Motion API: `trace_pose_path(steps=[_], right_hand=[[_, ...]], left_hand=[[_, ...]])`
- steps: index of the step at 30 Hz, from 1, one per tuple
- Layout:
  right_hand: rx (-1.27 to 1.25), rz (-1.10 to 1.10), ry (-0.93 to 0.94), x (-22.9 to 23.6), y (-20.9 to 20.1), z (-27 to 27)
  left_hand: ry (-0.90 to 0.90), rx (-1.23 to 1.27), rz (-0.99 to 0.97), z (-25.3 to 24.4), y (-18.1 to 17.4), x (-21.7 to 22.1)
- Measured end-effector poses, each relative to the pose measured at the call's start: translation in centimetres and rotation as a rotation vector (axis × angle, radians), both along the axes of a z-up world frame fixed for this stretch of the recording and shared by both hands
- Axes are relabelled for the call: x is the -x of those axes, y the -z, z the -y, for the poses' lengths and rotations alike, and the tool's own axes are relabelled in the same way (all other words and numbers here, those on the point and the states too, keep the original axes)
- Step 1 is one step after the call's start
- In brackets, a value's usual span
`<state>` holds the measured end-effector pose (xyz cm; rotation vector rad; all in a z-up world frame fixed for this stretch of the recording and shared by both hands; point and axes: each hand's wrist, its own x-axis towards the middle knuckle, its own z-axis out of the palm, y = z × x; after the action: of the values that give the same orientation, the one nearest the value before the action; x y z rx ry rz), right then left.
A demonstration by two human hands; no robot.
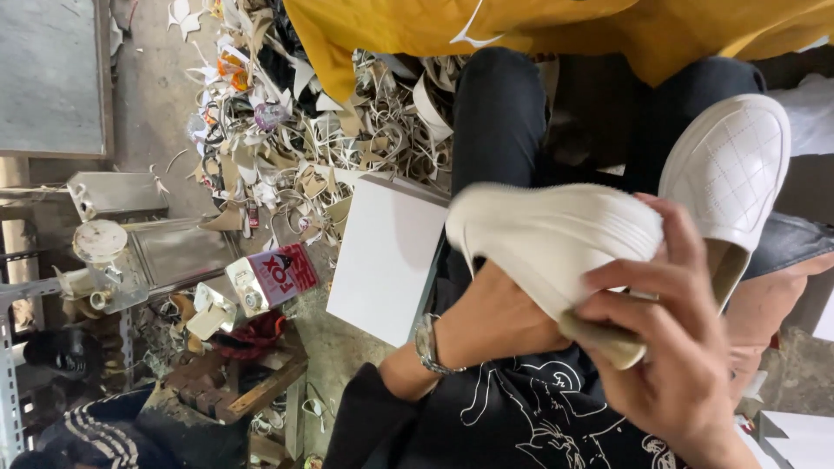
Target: The person picks up a pair of white slip-on shoes and uses a small cloth to wipe the exterior surfaces of one shoe. They rotate the shoe to clean the sides, sole, and upper, then place it on the table.
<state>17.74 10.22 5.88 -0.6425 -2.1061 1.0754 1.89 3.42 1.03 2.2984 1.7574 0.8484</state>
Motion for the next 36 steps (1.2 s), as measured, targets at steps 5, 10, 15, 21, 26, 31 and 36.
trace_pose_path(steps=[5, 10, 15, 21, 26, 31, 36], right_hand=[[-0.015, -0.022, 0.183, 1.4, 0.5, -1.9], [-0.021, 0.009, 0.109, 1.0, 1.3, -1.6], [-0.031, 0.106, -0.066, 0.7, 1.7, -1.5], [0.090, 0.147, 0.120, -1.0, 1.6, -0.6], [0.183, 0.311, 0.068, -3.9, 3.0, 2.7], [0.235, 0.386, -0.102, -4.6, 5.2, 6.5], [0.129, 0.362, -0.300, -3.1, 5.3, 8.2]], left_hand=[[0.012, -0.033, -0.185, -0.1, 0.7, 1.0], [0.066, -0.007, -0.175, 0.1, 1.9, 1.6], [0.113, 0.010, -0.156, 0.3, 2.7, 1.9], [0.162, 0.062, -0.127, 2.0, 3.1, 1.8], [-0.134, 0.326, 0.944, 5.5, 0.7, 0.4], [-0.210, 0.246, 2.091, 10.1, 5.0, -2.1], [-0.249, 0.004, 2.505, 10.7, 4.3, -0.7]])
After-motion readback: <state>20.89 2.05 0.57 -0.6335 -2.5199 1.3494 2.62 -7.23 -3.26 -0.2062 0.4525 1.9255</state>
